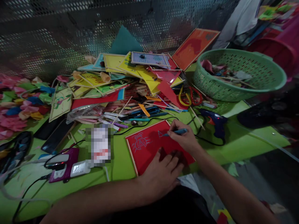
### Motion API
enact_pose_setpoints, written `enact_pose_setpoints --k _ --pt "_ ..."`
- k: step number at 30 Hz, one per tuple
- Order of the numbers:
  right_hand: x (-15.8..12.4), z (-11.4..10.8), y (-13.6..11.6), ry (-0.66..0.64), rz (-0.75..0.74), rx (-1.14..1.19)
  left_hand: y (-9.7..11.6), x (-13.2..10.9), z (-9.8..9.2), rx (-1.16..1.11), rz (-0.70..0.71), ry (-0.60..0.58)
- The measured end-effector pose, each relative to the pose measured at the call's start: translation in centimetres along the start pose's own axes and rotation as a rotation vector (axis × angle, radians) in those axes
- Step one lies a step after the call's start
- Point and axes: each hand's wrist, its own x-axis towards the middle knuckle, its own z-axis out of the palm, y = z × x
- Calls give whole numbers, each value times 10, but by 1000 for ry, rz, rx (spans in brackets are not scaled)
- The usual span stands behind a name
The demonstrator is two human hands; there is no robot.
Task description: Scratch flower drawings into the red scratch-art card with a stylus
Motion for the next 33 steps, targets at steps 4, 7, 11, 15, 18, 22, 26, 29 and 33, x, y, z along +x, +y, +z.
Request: enact_pose_setpoints --k 4,7,11,15,18,22,26,29,33 --pt "0 0 2 20 3 -1 1 0 1 -4 -6 -14" --pt "0 -2 4 22 3 4 1 1 2 -7 -10 0" --pt "0 -3 5 18 -4 21 1 1 2 -7 -15 2" --pt "0 -4 4 10 -1 47 1 0 1 5 -10 -23" --pt "0 -3 5 3 -5 45 2 0 1 -2 -9 -13" --pt "-1 -2 5 -19 9 30 1 1 0 -3 -10 -2" --pt "-1 -1 4 -34 10 25 0 1 -2 -4 -7 4" --pt "-1 -1 6 -44 10 10 0 1 -1 -6 -10 -1" --pt "0 -1 8 -47 14 -1 2 0 2 -4 -12 15"
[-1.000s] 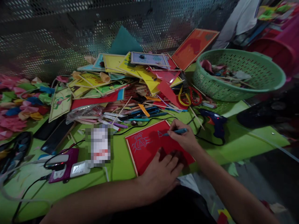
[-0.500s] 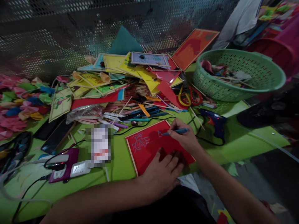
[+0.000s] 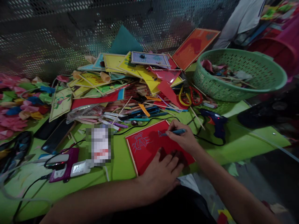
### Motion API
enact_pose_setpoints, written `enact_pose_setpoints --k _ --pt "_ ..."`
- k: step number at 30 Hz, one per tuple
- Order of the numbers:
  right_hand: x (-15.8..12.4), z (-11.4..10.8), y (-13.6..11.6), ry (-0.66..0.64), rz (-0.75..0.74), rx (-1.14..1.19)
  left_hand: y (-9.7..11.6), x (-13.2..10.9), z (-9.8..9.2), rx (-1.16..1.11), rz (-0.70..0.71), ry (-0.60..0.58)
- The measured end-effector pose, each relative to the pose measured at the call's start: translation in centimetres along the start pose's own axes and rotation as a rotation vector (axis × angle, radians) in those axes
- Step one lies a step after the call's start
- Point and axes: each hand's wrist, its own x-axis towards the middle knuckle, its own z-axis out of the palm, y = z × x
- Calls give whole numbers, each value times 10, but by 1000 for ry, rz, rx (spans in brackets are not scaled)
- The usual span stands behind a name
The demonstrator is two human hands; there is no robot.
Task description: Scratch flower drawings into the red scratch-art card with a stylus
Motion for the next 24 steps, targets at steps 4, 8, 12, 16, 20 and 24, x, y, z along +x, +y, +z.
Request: enact_pose_setpoints --k 4,8,12,16,20,24 --pt "0 0 -1 15 -7 8 0 0 0 -4 -1 14" --pt "1 0 -4 17 -10 17 0 0 0 -2 -6 23" --pt "1 1 -5 9 -11 17 0 0 2 -8 -6 19" --pt "0 0 -4 12 -14 19 0 0 2 -1 -3 13" --pt "0 -1 -1 8 -20 24 -1 0 1 0 -1 -1" --pt "1 -1 3 42 -17 37 -1 0 1 4 1 -7"
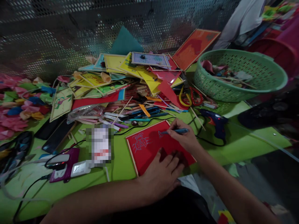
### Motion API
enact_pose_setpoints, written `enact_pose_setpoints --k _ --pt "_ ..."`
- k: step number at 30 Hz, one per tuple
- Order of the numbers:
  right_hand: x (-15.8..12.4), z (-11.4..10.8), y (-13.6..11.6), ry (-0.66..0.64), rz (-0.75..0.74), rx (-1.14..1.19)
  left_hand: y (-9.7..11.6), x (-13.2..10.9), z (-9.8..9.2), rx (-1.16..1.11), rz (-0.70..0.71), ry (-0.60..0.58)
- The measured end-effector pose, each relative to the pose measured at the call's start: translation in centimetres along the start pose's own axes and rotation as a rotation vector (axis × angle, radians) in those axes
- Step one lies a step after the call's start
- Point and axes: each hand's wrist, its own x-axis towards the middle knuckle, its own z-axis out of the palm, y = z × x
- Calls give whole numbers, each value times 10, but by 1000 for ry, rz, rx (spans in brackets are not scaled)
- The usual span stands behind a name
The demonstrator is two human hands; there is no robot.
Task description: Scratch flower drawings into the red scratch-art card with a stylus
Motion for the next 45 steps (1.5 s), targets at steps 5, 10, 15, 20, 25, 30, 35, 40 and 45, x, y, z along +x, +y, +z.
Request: enact_pose_setpoints --k 5,10,15,20,25,30,35,40,45 --pt "2 3 3 -21 21 10 1 0 2 3 4 9" --pt "3 6 0 -38 51 -4 0 1 0 2 10 -15" --pt "3 6 0 -56 52 -19 1 1 1 -7 6 -9" --pt "1 6 2 -57 20 -43 1 2 2 -11 14 -25" --pt "2 6 0 10 -5 -66 0 2 2 -11 14 -22" --pt "3 6 -2 28 -11 -64 0 1 2 0 13 5" --pt "3 5 -3 40 -8 -51 1 2 2 0 8 8" --pt "3 3 -3 51 -1 -39 0 1 3 5 9 18" --pt "3 4 -4 25 4 -34 1 1 4 5 8 13"
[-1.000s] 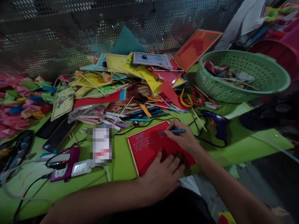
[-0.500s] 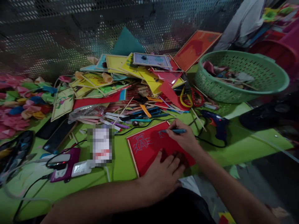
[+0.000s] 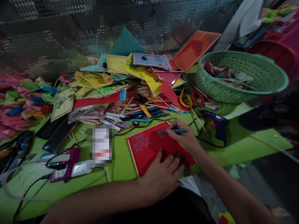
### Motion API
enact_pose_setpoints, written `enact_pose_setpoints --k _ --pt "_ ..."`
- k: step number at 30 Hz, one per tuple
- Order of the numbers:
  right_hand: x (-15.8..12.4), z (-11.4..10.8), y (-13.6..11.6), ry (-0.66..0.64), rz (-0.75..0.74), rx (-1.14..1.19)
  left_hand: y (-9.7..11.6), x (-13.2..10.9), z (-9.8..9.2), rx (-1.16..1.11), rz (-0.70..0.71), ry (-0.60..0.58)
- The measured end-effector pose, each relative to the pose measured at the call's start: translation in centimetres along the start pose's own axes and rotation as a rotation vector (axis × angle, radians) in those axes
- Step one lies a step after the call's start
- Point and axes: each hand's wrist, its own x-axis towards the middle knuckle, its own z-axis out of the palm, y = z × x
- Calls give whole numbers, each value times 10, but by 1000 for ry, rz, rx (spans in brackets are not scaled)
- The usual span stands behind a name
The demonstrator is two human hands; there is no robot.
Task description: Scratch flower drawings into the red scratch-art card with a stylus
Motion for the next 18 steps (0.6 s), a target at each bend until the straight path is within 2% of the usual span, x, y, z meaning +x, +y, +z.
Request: enact_pose_setpoints --k 7,18 --pt "-1 1 2 -59 40 14 -1 1 -4 -9 -4 -2" --pt "0 3 -4 -82 1 11 0 0 -2 -22 1 4"
